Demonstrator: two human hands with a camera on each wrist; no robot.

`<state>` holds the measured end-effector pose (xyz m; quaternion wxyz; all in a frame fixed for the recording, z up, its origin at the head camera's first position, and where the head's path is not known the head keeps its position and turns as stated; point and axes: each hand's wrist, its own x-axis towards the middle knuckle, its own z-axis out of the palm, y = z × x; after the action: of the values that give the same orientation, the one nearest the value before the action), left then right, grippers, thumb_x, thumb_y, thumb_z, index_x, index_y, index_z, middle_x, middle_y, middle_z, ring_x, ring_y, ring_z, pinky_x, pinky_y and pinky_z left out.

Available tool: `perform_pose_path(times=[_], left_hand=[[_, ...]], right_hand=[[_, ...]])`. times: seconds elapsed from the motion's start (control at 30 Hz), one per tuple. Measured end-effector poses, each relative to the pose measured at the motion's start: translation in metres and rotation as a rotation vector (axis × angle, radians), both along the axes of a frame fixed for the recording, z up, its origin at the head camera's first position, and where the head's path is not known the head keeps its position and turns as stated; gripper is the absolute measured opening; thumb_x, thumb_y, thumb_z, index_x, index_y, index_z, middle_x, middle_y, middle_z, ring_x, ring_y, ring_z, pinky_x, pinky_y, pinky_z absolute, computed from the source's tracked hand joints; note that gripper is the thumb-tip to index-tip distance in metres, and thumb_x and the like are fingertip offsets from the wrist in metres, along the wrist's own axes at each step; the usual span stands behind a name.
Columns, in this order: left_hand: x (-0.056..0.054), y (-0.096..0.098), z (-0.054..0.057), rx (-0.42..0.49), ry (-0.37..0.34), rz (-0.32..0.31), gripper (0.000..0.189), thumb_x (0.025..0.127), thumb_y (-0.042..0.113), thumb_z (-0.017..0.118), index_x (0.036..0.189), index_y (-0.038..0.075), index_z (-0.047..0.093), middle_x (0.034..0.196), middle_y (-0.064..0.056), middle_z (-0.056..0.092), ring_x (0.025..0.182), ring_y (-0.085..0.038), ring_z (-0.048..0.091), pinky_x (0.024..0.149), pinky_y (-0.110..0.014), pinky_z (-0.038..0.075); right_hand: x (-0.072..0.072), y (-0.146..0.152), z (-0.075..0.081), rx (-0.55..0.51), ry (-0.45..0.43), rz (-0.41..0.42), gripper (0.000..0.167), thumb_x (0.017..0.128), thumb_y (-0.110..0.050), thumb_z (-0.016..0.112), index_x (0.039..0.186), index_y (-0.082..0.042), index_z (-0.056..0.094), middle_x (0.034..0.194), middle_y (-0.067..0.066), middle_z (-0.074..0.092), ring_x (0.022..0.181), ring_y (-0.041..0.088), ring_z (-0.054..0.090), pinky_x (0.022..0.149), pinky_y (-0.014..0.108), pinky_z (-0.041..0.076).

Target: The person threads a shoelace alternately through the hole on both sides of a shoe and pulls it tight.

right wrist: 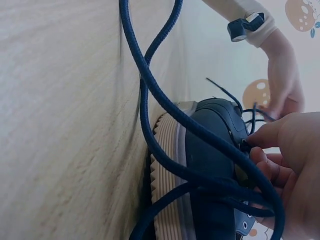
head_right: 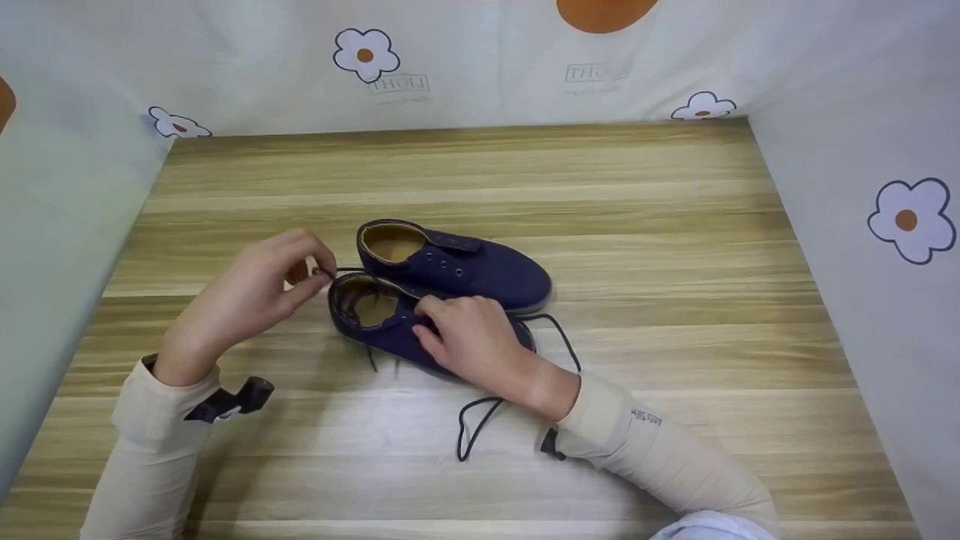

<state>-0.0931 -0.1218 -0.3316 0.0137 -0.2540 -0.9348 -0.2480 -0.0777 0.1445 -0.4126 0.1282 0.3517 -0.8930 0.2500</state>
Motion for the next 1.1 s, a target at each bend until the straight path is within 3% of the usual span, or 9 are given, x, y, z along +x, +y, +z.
perform_pose_path(times=[0.17, 0.27, 0.37, 0.5, 0.67, 0.8, 0.93, 1.1], left_hand=[[-0.001, 0.004, 0.005, 0.261, 0.074, 0.104, 0.011, 0.096, 0.008, 0.06, 0.104, 0.003, 0.066, 0.095, -0.007, 0.073, 0.078, -0.015, 0.067, 0.072, -0.026, 0.057], [0.0, 0.006, 0.006, 0.33, 0.154, 0.118, 0.015, 0.099, 0.014, 0.058, 0.099, 0.002, 0.067, 0.088, -0.007, 0.072, 0.076, -0.013, 0.067, 0.072, -0.025, 0.057], [0.002, 0.007, 0.004, 0.262, 0.194, 0.064, 0.025, 0.101, 0.024, 0.056, 0.092, 0.006, 0.07, 0.083, -0.004, 0.068, 0.074, -0.013, 0.063, 0.071, -0.027, 0.054], [0.004, 0.014, 0.0, 0.148, 0.14, -0.04, 0.027, 0.101, 0.03, 0.056, 0.096, 0.01, 0.074, 0.086, 0.0, 0.071, 0.073, -0.011, 0.06, 0.069, -0.027, 0.052], [0.004, 0.025, -0.008, 0.063, 0.048, -0.074, 0.018, 0.097, 0.021, 0.062, 0.109, 0.015, 0.074, 0.088, 0.001, 0.074, 0.063, -0.007, 0.055, 0.058, -0.024, 0.047], [0.003, 0.032, -0.016, -0.007, 0.021, -0.093, 0.011, 0.094, 0.019, 0.065, 0.1, 0.015, 0.073, 0.083, 0.003, 0.071, 0.068, -0.008, 0.057, 0.063, -0.026, 0.05], [0.002, 0.036, -0.022, 0.011, 0.01, -0.101, 0.007, 0.09, 0.014, 0.065, 0.093, 0.012, 0.071, 0.086, 0.001, 0.07, 0.074, -0.011, 0.061, 0.07, -0.029, 0.053], [0.001, 0.038, -0.025, 0.079, -0.022, -0.121, 0.017, 0.09, 0.006, 0.061, 0.102, 0.01, 0.073, 0.093, -0.004, 0.075, 0.079, -0.014, 0.064, 0.074, -0.032, 0.055]], right_hand=[[0.0, -0.001, 0.0, -0.005, 0.002, -0.005, 0.014, 0.088, -0.025, 0.072, 0.099, -0.015, 0.07, 0.056, -0.009, 0.057, 0.049, 0.003, 0.051, 0.05, 0.029, 0.046], [0.001, -0.001, 0.0, -0.002, -0.002, -0.009, 0.014, 0.088, -0.025, 0.072, 0.099, -0.016, 0.07, 0.056, -0.008, 0.057, 0.05, 0.003, 0.051, 0.05, 0.029, 0.046], [0.0, -0.001, 0.001, -0.001, -0.002, -0.008, 0.014, 0.09, -0.026, 0.07, 0.099, -0.016, 0.07, 0.057, -0.009, 0.057, 0.05, 0.003, 0.05, 0.051, 0.028, 0.045], [-0.001, 0.0, 0.003, -0.049, 0.006, -0.008, 0.011, 0.092, -0.025, 0.069, 0.099, -0.017, 0.07, 0.057, -0.009, 0.056, 0.05, 0.002, 0.048, 0.05, 0.024, 0.042], [-0.004, 0.002, 0.007, -0.113, 0.03, -0.057, 0.009, 0.09, -0.019, 0.07, 0.099, -0.016, 0.067, 0.06, -0.008, 0.054, 0.052, 0.002, 0.045, 0.05, 0.022, 0.038], [-0.007, 0.002, 0.008, -0.113, 0.037, -0.087, 0.012, 0.09, -0.019, 0.07, 0.101, -0.016, 0.066, 0.072, -0.005, 0.057, 0.058, 0.004, 0.048, 0.053, 0.022, 0.04], [-0.009, 0.001, 0.007, -0.118, 0.036, -0.077, 0.012, 0.093, -0.018, 0.068, 0.104, -0.016, 0.069, 0.092, -0.003, 0.063, 0.065, 0.007, 0.054, 0.058, 0.024, 0.045], [-0.01, 0.001, 0.007, -0.132, 0.012, -0.052, 0.014, 0.095, -0.015, 0.064, 0.108, -0.017, 0.07, 0.103, -0.003, 0.069, 0.083, 0.009, 0.067, 0.071, 0.029, 0.055]])
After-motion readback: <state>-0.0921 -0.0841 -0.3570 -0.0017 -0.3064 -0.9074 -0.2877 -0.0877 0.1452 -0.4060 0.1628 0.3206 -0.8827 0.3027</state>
